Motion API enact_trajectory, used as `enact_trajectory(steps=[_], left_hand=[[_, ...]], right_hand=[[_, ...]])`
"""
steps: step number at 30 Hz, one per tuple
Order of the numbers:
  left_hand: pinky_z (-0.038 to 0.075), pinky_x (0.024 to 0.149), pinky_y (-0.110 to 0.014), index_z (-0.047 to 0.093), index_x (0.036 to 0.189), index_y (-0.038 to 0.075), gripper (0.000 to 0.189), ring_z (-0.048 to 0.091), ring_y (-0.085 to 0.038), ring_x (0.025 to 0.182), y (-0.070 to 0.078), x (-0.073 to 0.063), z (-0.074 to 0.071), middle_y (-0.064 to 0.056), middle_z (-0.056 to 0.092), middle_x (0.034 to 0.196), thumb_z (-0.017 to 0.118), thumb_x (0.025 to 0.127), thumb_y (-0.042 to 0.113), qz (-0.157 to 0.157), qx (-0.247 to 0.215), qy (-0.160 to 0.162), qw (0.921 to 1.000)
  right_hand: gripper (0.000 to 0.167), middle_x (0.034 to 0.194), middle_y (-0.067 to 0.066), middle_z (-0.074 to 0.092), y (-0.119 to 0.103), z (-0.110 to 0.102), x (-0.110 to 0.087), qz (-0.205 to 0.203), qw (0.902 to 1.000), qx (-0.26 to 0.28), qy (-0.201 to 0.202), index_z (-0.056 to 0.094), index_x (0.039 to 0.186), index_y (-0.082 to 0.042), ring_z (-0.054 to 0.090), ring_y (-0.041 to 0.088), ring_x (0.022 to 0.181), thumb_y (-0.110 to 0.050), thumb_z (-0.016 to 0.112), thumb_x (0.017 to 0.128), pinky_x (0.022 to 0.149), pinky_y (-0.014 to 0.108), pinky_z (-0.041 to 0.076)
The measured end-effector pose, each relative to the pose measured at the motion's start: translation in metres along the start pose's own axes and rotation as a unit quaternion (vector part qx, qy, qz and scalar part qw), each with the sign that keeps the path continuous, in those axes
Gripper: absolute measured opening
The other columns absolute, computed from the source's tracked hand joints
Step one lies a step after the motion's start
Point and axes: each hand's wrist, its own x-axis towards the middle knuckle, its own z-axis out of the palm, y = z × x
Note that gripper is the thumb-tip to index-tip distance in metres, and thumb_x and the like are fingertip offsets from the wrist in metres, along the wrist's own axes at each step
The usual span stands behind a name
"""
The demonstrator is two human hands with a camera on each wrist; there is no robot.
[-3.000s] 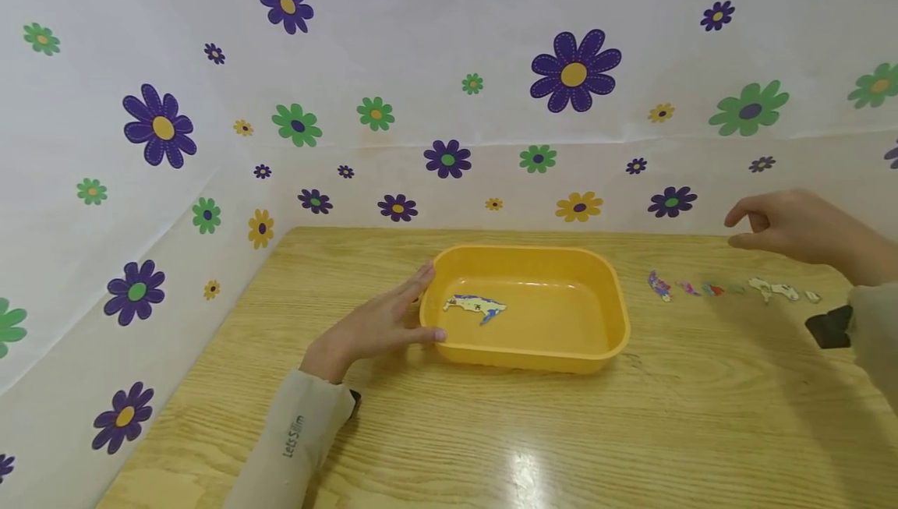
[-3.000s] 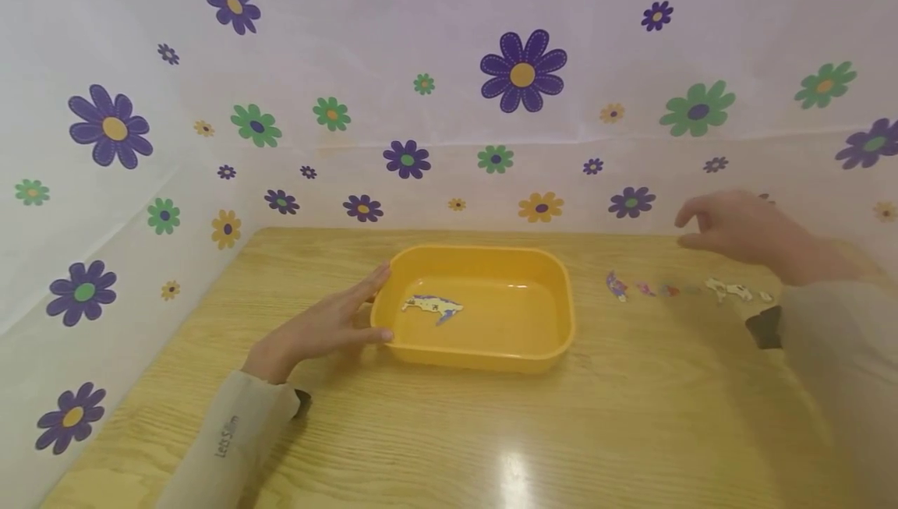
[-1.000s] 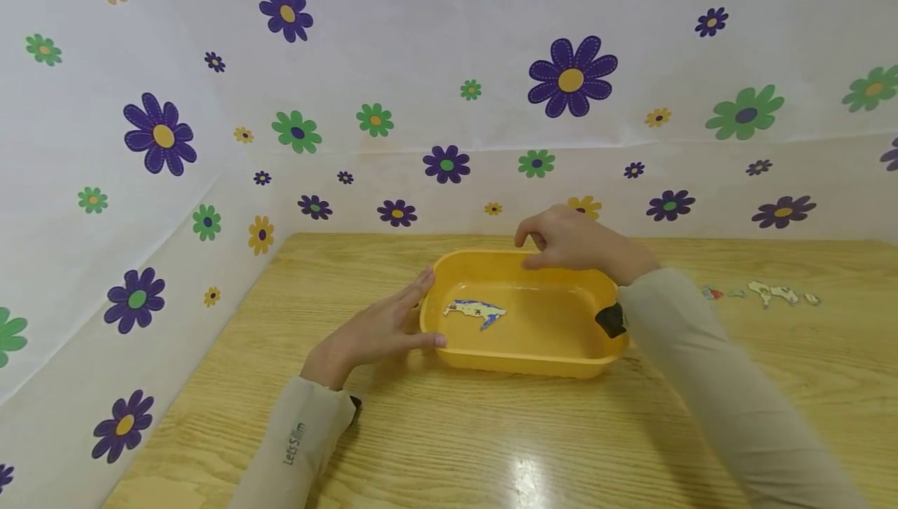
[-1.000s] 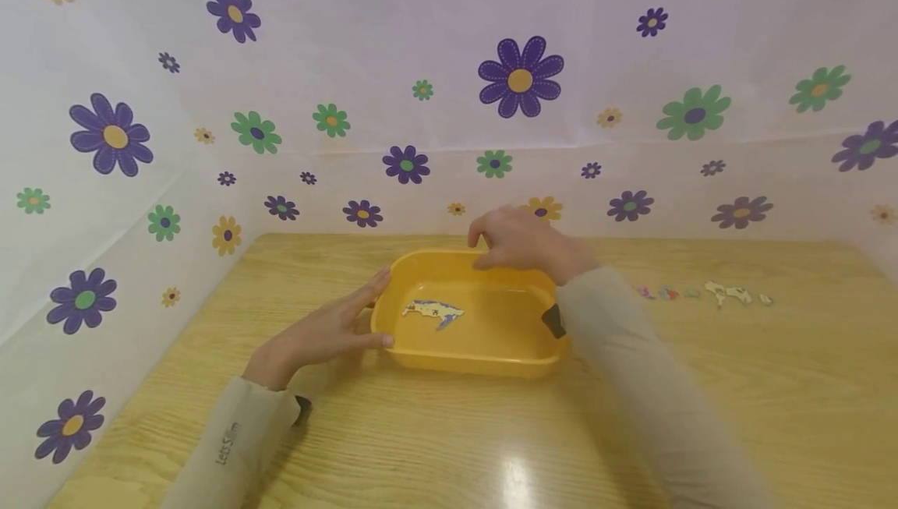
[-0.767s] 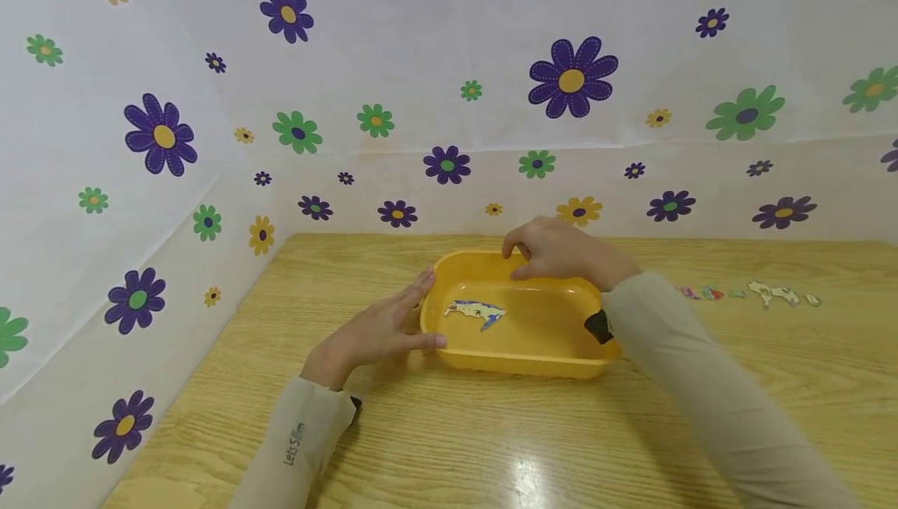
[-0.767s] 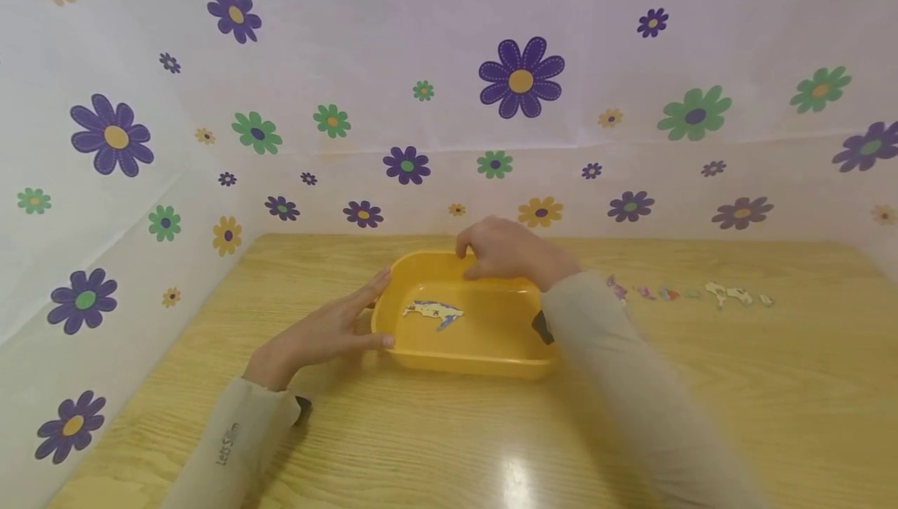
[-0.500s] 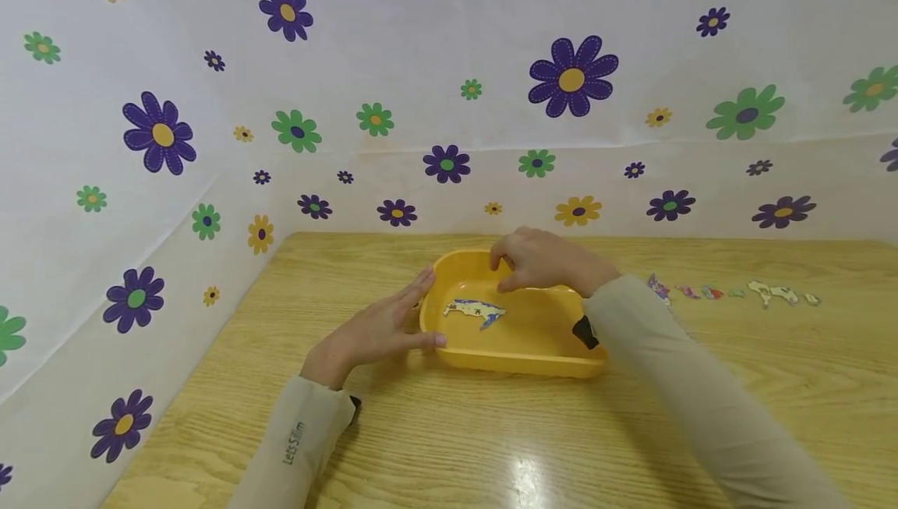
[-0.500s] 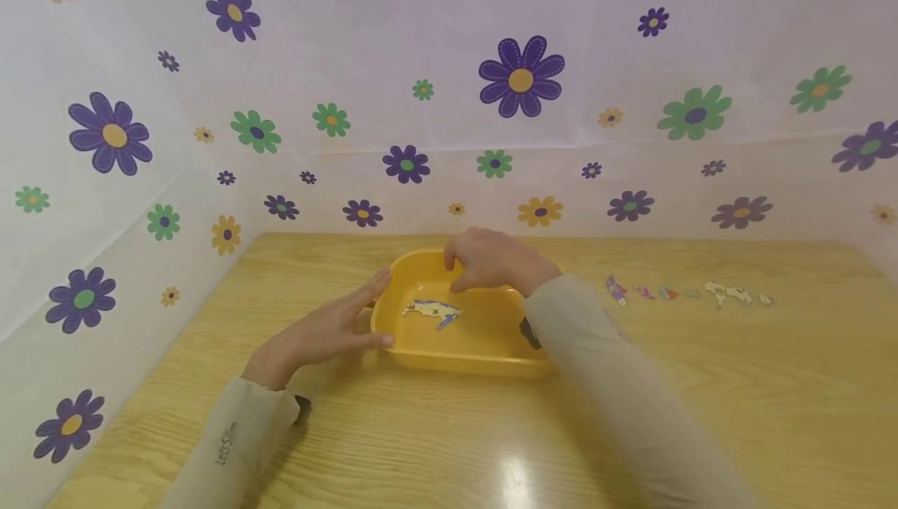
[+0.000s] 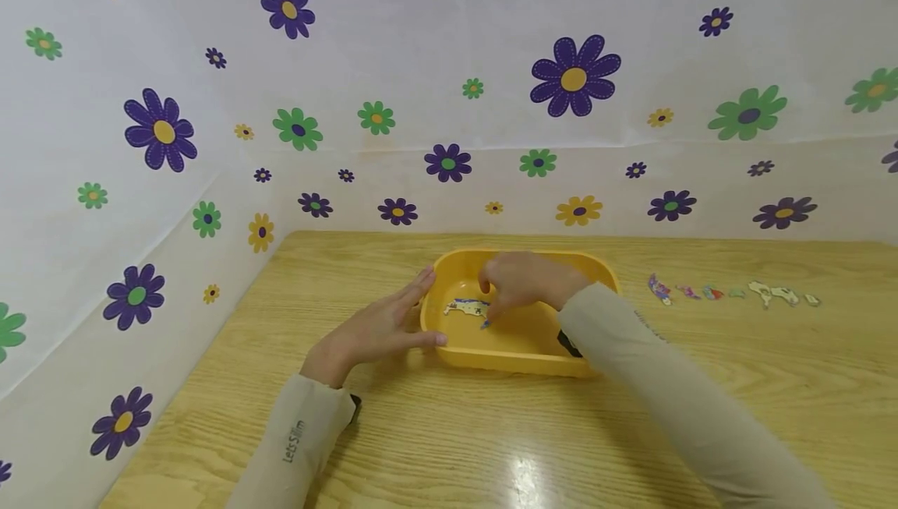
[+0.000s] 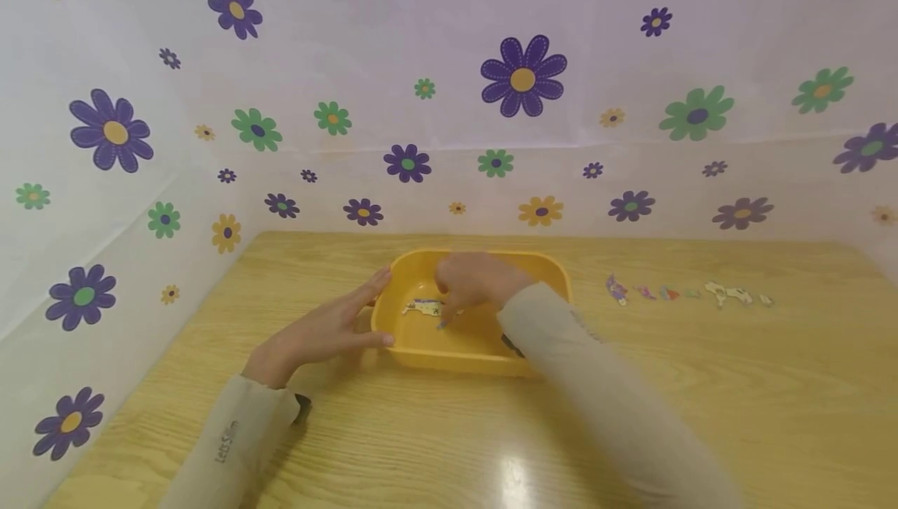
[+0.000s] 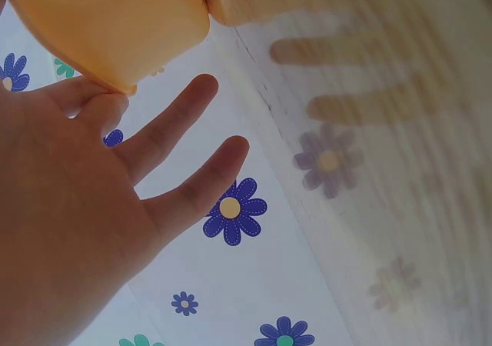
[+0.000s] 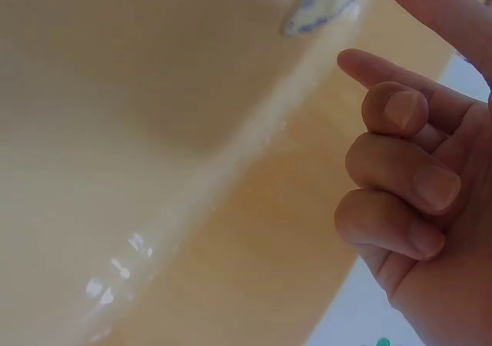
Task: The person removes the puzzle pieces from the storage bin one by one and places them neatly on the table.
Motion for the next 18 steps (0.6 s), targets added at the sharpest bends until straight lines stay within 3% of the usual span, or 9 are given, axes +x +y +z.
enact_trajectory(steps=[2,11,18], left_hand=[[0.02,0.12,-0.056,0.011,0.165,0.02,0.102,0.017,-0.031,0.153,0.0,0.0,0.0,0.006,0.003,0.169,0.065,0.09,0.065,0.002,0.003,0.0,1.0],[0.019,0.121,-0.055,0.01,0.165,0.021,0.102,0.016,-0.031,0.153,-0.002,0.001,0.0,0.005,0.003,0.17,0.065,0.09,0.065,0.003,0.005,0.0,1.0],[0.019,0.121,-0.055,0.01,0.165,0.02,0.102,0.016,-0.03,0.153,-0.003,0.001,0.001,0.004,0.003,0.17,0.064,0.091,0.065,0.006,0.006,0.0,1.0]], right_hand=[[0.043,0.104,0.006,0.069,-0.002,0.001,0.001,0.006,1.0,0.0,-0.006,0.071,0.108,-0.002,0.06,0.019,0.087,-0.037,0.082,0.085,0.083,0.035,0.055],[0.043,0.085,-0.002,0.058,-0.006,0.007,0.004,0.033,0.9992,-0.015,-0.017,0.065,0.093,-0.009,0.051,0.015,0.078,-0.046,0.082,0.08,0.069,0.028,0.048],[0.039,0.077,-0.002,0.053,-0.009,0.012,0.01,0.034,0.998,-0.043,-0.03,0.059,0.083,-0.013,0.046,0.013,0.069,-0.045,0.081,0.082,0.06,0.026,0.04]])
